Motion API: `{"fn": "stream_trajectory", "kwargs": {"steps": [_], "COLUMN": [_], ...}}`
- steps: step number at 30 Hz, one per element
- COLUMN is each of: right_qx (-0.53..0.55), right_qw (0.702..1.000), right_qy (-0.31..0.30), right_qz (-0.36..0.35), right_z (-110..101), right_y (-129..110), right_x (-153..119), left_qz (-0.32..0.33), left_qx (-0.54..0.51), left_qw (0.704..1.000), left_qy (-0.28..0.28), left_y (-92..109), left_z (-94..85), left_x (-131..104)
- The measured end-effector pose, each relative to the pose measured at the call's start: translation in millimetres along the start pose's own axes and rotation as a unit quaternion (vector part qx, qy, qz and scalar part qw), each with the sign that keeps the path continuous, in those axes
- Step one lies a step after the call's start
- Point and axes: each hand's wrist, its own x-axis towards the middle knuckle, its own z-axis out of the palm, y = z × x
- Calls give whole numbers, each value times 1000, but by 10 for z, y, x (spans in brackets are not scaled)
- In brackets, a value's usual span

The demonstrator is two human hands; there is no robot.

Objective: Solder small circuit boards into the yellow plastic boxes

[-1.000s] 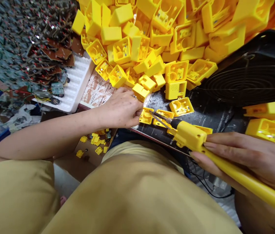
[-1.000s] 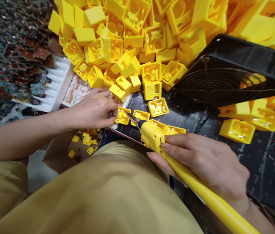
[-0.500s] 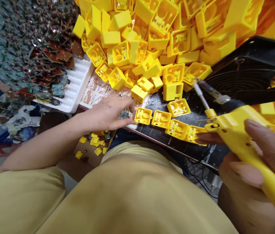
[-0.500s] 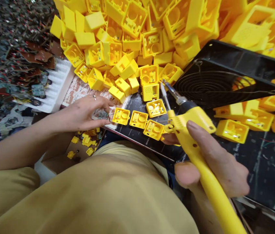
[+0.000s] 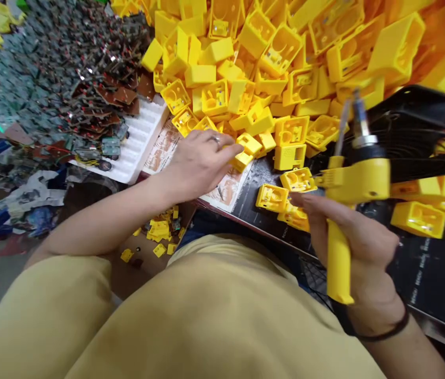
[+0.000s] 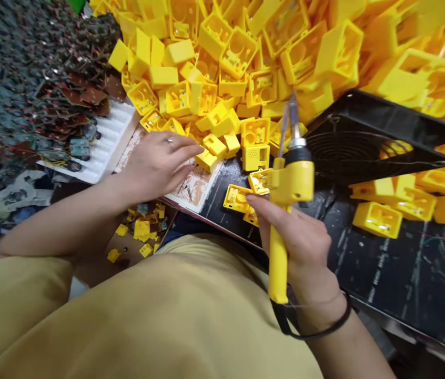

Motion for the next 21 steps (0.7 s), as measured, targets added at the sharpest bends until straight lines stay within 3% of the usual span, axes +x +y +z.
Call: {"fn": "stream_trajectory", "kwargs": {"steps": [2,4,8,10,12,14,16,18,21], "right_qx": [-11,-30,-46,-40,-38,-33,-17,-21,-57], "right_qw": [999,998,998,998,997,994,991,988,983], "right_qy": [8,14,10,-4,-25,-41,-59,-77,-84], "right_qz": [-30,-45,-46,-49,-70,-99,-119,-132,-154], "right_z": [33,31,-6,-9,1,21,52,97,183], "right_y": [-3,0,17,28,45,65,83,102,133], "right_x": [45,68,104,132,160,179,189,193,200], "left_qz": [5,48,220,273,233,113,9,-13,22], "left_qx": [48,79,38,-38,-114,-149,-139,-131,-171], "left_qw": [999,996,962,945,959,982,990,991,984], "left_qy": [12,-20,-160,-179,-118,-27,19,-1,-38], "left_y": [51,72,51,30,16,38,115,231,385], "left_z": [210,283,176,142,160,221,317,435,591], "left_x": [194,321,384,320,188,11,-159,-268,-278]}}
